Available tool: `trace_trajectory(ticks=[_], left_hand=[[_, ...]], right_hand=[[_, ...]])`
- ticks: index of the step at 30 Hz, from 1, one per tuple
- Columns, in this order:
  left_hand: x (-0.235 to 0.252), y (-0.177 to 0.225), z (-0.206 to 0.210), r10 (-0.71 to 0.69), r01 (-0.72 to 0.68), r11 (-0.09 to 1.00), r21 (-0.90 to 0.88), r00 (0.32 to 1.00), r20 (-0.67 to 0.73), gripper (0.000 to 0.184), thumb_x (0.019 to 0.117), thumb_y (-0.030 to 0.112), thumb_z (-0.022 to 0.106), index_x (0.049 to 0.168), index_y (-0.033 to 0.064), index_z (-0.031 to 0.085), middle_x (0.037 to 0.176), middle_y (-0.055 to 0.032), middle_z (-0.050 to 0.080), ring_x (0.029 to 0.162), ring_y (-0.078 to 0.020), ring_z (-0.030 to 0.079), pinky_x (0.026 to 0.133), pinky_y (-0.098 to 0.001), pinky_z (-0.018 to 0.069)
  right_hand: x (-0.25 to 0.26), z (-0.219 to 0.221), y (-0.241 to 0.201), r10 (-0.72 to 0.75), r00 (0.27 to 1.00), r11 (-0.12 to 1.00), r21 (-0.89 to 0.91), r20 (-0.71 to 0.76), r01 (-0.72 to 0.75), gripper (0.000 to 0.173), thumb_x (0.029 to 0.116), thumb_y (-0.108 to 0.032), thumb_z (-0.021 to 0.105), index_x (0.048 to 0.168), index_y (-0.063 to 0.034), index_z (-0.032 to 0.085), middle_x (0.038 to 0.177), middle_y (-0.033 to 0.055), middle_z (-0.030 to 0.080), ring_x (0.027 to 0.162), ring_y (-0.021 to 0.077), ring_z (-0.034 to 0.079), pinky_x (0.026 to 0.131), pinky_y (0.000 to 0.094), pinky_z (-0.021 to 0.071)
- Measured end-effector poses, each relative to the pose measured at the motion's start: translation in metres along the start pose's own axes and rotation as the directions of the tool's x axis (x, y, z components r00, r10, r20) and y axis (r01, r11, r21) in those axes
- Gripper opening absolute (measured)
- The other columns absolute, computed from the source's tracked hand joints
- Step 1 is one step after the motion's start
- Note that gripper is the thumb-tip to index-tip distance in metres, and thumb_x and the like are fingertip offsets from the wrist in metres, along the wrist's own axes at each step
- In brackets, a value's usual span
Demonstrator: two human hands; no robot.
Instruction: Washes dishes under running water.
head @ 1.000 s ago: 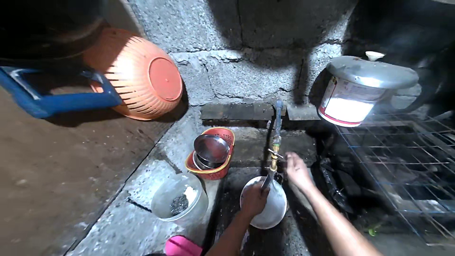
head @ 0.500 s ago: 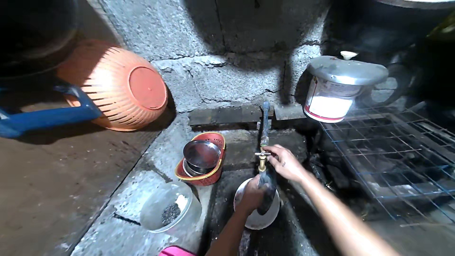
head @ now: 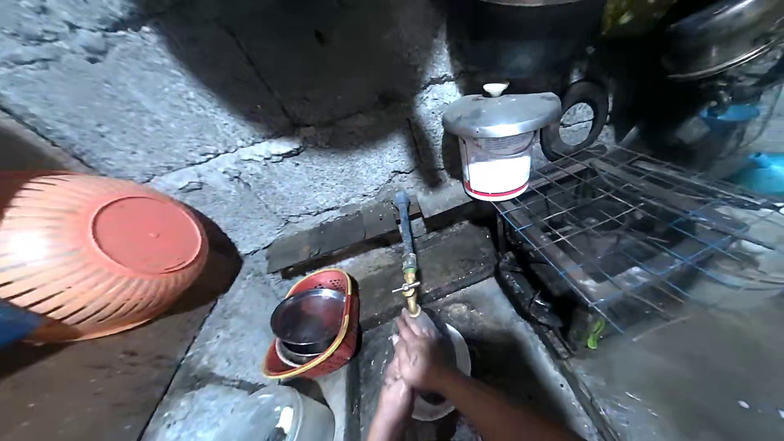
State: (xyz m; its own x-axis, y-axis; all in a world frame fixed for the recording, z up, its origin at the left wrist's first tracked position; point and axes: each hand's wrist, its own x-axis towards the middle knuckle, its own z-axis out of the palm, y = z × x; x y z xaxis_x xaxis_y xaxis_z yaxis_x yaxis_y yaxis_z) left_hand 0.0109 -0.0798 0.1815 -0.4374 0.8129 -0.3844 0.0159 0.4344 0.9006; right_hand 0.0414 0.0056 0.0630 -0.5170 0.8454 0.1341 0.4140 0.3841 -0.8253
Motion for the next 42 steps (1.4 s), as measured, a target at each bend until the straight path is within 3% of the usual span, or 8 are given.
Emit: trace_trajectory(ticks=[4, 9, 17, 23, 28, 33, 37, 42], left_hand=[[0.051, -0.108, -0.016, 0.365, -0.315, 0.919, -0.236, 0.907, 0.211, 0.055, 0.0928, -0.008, 0.058, 0.146, -0.0094, 0.044, 0.126, -0.0174, 0.068, 0.110, -0.0190, 0.069, 0.096, -0.0387, 0.0583], [0.054, -0.090, -0.003, 0.235, -0.217, 0.963, -0.162, 0.967, 0.101, 0.031, 0.0828, -0.007, 0.065, 0.114, -0.0049, 0.063, 0.096, -0.0109, 0.073, 0.088, -0.0167, 0.071, 0.081, -0.0370, 0.0613], [0.064, -0.128, 0.005, 0.503, -0.537, 0.807, 0.245, 0.843, 0.190, 0.044, 0.1072, 0.020, 0.047, 0.139, -0.0083, 0.054, 0.130, -0.0218, 0.065, 0.120, -0.0214, 0.064, 0.108, -0.0393, 0.0493], [0.107, -0.149, 0.007, 0.422, -0.479, 0.834, 0.273, 0.873, 0.244, 0.063, 0.1109, 0.034, 0.032, 0.158, -0.0080, 0.027, 0.166, -0.0269, 0.025, 0.157, -0.0341, 0.021, 0.129, -0.0486, 0.0160], [0.086, -0.091, 0.036, 0.363, -0.389, 0.890, 0.237, 0.920, 0.148, 0.047, 0.1062, 0.020, 0.049, 0.142, -0.0111, 0.050, 0.143, -0.0273, 0.055, 0.138, -0.0298, 0.051, 0.120, -0.0424, 0.0361], [0.102, -0.141, 0.017, 0.374, -0.506, 0.761, 0.406, 0.854, 0.362, 0.064, 0.1093, 0.043, 0.036, 0.155, -0.0023, 0.041, 0.166, -0.0254, 0.025, 0.157, -0.0394, 0.018, 0.129, -0.0539, 0.0121], [0.086, -0.101, 0.028, 0.290, -0.332, 0.910, 0.250, 0.938, 0.190, 0.057, 0.1104, 0.025, 0.038, 0.156, -0.0080, 0.031, 0.166, -0.0265, 0.025, 0.156, -0.0328, 0.023, 0.129, -0.0434, 0.0163], [0.051, -0.116, 0.001, 0.347, -0.551, 0.785, 0.285, 0.771, 0.534, 0.066, 0.1090, 0.038, 0.042, 0.161, -0.0002, 0.027, 0.167, -0.0179, 0.027, 0.155, -0.0260, 0.028, 0.128, -0.0453, 0.0234]], right_hand=[[0.047, -0.029, 0.022, 0.308, 0.926, 0.949, -0.143, 0.218, -0.282, 0.046, 0.1080, -0.028, 0.042, 0.144, -0.0016, 0.054, 0.148, 0.0231, 0.052, 0.142, 0.0394, 0.046, 0.116, 0.0571, 0.0372], [0.020, -0.022, 0.012, 0.001, 0.995, 0.998, 0.062, 0.101, -0.008, 0.041, 0.1017, -0.035, 0.048, 0.108, -0.0026, 0.073, 0.119, 0.0189, 0.069, 0.121, 0.0325, 0.061, 0.110, 0.0482, 0.0444], [0.028, -0.047, -0.008, 0.502, 0.822, 0.734, 0.370, 0.269, -0.569, 0.073, 0.0969, -0.008, 0.056, 0.162, -0.0109, 0.023, 0.152, 0.0227, 0.048, 0.137, 0.0337, 0.052, 0.110, 0.0529, 0.0454], [-0.015, -0.059, -0.003, 0.305, 0.952, 0.808, 0.531, -0.004, -0.256, 0.064, 0.0980, -0.006, 0.052, 0.158, 0.0029, 0.032, 0.155, 0.0223, 0.046, 0.143, 0.0254, 0.047, 0.119, 0.0398, 0.0386], [-0.015, -0.047, 0.021, 0.341, 0.940, 0.762, 0.594, -0.032, -0.256, 0.047, 0.1062, -0.018, 0.046, 0.148, 0.0027, 0.048, 0.143, 0.0205, 0.057, 0.132, 0.0245, 0.056, 0.113, 0.0418, 0.0451], [-0.015, -0.064, 0.035, 0.352, 0.931, 0.747, 0.628, -0.096, -0.218, 0.046, 0.1056, -0.008, 0.041, 0.150, 0.0039, 0.044, 0.144, 0.0216, 0.056, 0.130, 0.0231, 0.058, 0.110, 0.0392, 0.0482], [-0.014, -0.046, 0.011, 0.405, 0.913, 0.736, 0.574, 0.052, -0.359, 0.047, 0.1049, -0.013, 0.049, 0.148, 0.0041, 0.046, 0.145, 0.0237, 0.054, 0.133, 0.0289, 0.055, 0.113, 0.0447, 0.0448], [0.017, -0.068, 0.037, 0.526, 0.837, 0.629, 0.593, 0.152, -0.503, 0.035, 0.1068, -0.011, 0.043, 0.138, 0.0001, 0.054, 0.117, 0.0204, 0.066, 0.102, 0.0276, 0.066, 0.087, 0.0472, 0.0565]])
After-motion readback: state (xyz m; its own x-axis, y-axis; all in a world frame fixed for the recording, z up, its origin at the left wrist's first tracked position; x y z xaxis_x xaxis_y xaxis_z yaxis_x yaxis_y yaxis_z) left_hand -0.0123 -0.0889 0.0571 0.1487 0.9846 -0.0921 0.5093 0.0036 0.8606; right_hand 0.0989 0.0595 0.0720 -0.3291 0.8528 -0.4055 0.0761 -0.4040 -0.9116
